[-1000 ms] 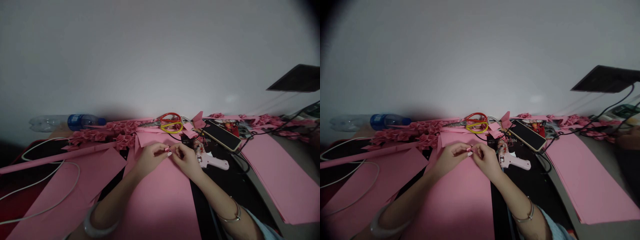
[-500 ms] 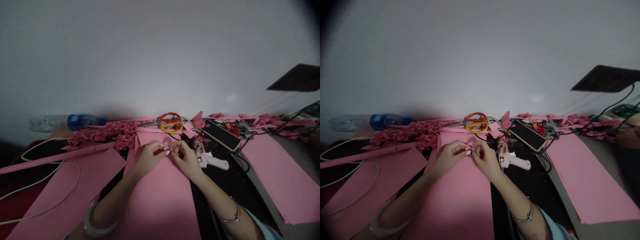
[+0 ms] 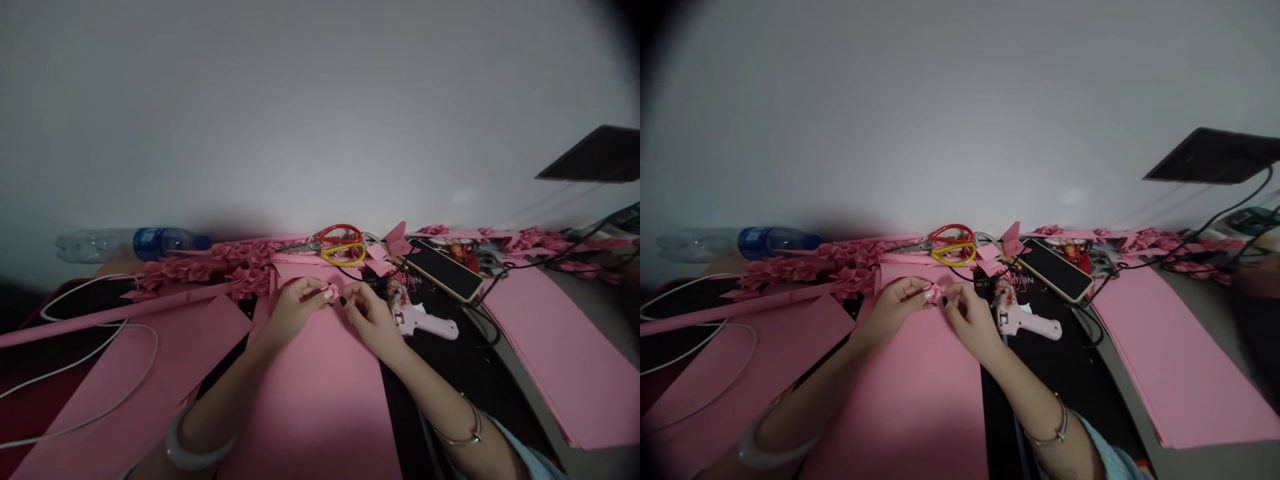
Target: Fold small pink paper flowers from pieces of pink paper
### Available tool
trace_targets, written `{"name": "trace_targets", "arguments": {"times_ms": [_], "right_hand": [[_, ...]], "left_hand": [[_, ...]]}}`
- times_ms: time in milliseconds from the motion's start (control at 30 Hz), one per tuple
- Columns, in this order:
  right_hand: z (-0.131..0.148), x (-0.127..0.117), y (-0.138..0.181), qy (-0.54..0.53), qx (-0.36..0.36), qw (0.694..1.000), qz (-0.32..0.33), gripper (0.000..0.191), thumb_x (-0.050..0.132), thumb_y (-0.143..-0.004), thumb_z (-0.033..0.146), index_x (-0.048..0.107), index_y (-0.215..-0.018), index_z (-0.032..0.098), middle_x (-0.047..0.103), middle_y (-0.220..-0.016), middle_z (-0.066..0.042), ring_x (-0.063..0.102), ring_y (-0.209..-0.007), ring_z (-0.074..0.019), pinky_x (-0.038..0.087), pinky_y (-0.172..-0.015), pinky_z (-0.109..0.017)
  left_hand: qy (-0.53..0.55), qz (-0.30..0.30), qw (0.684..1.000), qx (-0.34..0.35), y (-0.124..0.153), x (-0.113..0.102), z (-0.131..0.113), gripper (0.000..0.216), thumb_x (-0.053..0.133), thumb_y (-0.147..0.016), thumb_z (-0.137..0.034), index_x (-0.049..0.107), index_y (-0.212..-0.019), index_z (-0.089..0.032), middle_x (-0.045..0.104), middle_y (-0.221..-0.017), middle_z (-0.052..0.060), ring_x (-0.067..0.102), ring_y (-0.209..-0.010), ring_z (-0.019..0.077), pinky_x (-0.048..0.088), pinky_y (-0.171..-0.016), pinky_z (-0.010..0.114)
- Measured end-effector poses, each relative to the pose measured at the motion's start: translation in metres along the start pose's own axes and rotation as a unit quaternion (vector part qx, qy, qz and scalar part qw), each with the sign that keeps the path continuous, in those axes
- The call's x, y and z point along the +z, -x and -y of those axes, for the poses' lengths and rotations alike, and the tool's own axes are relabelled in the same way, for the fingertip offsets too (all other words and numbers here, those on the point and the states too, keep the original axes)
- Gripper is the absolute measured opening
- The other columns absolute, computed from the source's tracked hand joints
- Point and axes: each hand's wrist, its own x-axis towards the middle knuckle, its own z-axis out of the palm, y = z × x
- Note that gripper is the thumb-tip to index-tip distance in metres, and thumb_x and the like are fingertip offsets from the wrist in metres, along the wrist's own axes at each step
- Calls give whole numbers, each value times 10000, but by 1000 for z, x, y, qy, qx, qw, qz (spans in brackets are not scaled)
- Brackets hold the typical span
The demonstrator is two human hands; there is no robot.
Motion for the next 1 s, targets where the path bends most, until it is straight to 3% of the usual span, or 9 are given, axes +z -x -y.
{"name": "trace_targets", "arguments": {"times_ms": [300, 1000], "right_hand": [[1, 0, 0, -1, 9, 1000, 10, 44, 508, -901, 240, 524, -915, 202, 470, -649, 55, 436, -575, -127, 333, -560, -251], [1, 0, -1, 20, 8, 1000, 6, 34, 495, -895, 219, 516, -871, 208, 491, -629, 55, 458, -570, -133, 352, -564, -245]], "left_hand": [[-78, 3, 997, 24, -3, -4, 7, 194, 770, -685, -274, 666, -814, -171, 742, -878, 43, 692, -901, 208, 525, -866, 344], [-121, 25, 992, 34, -2, -3, 7, 102, 708, -724, -202, 714, -816, -158, 751, -879, 61, 693, -877, 208, 531, -826, 319]]}}
